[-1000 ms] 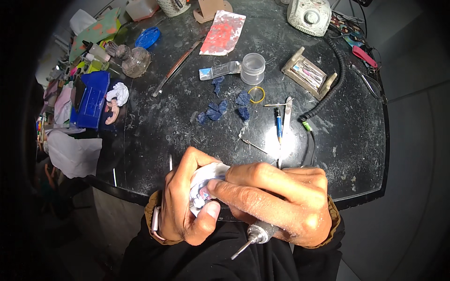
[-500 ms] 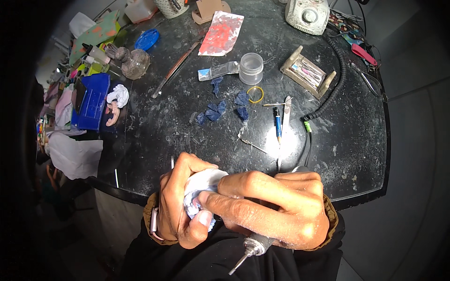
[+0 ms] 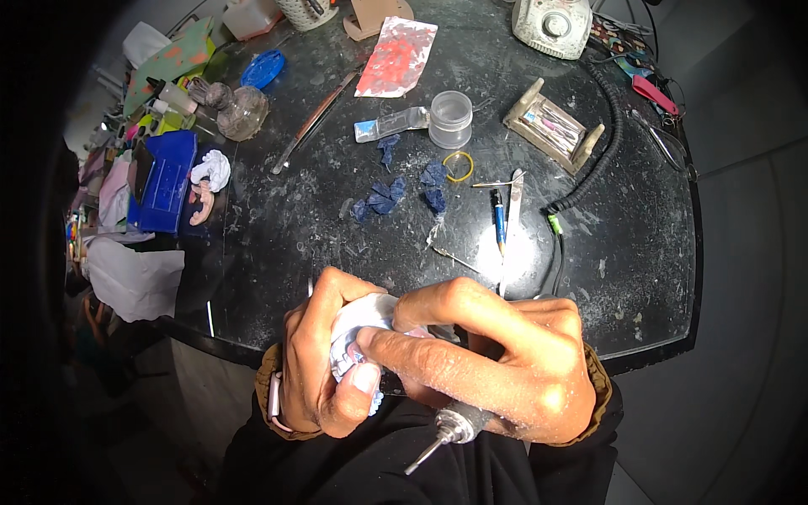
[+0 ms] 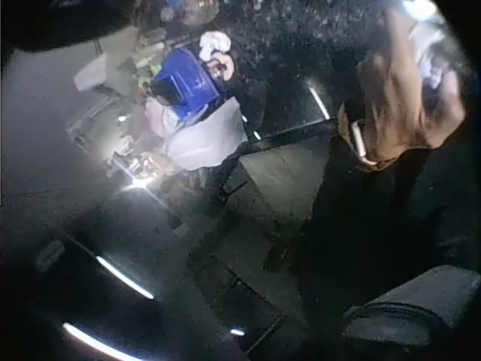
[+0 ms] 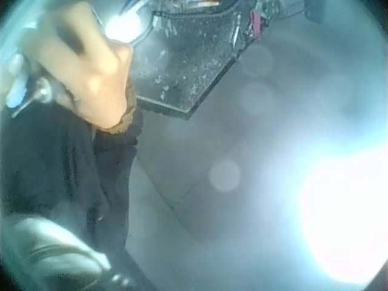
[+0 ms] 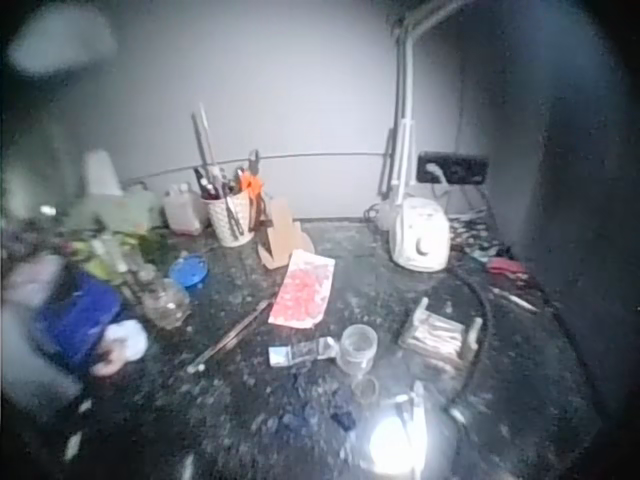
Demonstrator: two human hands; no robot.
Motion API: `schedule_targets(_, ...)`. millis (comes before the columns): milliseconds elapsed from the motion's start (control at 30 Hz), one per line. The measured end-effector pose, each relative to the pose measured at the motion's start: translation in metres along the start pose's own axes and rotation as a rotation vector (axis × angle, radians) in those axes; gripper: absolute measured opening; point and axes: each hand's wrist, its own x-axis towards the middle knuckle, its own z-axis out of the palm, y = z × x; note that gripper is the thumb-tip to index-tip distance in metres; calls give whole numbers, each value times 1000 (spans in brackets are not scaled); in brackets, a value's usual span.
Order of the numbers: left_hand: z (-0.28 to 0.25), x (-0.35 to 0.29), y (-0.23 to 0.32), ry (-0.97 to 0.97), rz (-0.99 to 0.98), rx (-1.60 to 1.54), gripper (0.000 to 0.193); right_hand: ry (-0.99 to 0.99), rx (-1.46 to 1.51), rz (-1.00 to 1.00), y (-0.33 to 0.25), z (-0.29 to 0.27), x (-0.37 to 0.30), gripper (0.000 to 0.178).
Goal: The person uses a rotary tool to sand and shape a pink dental prosthesis. The person then fits the prosthesis onto a white dental cast and continues to sand it.
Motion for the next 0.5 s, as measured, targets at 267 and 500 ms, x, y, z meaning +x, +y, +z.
schedule_targets(267, 3, 3, -4, -20, -47, -243, 45, -29, 3, 130, -3, 3, -2, 17)
schedule_targets(500, 4, 1, -13, -102, -59, -426, 43, 18, 74, 162, -5, 7, -3, 19)
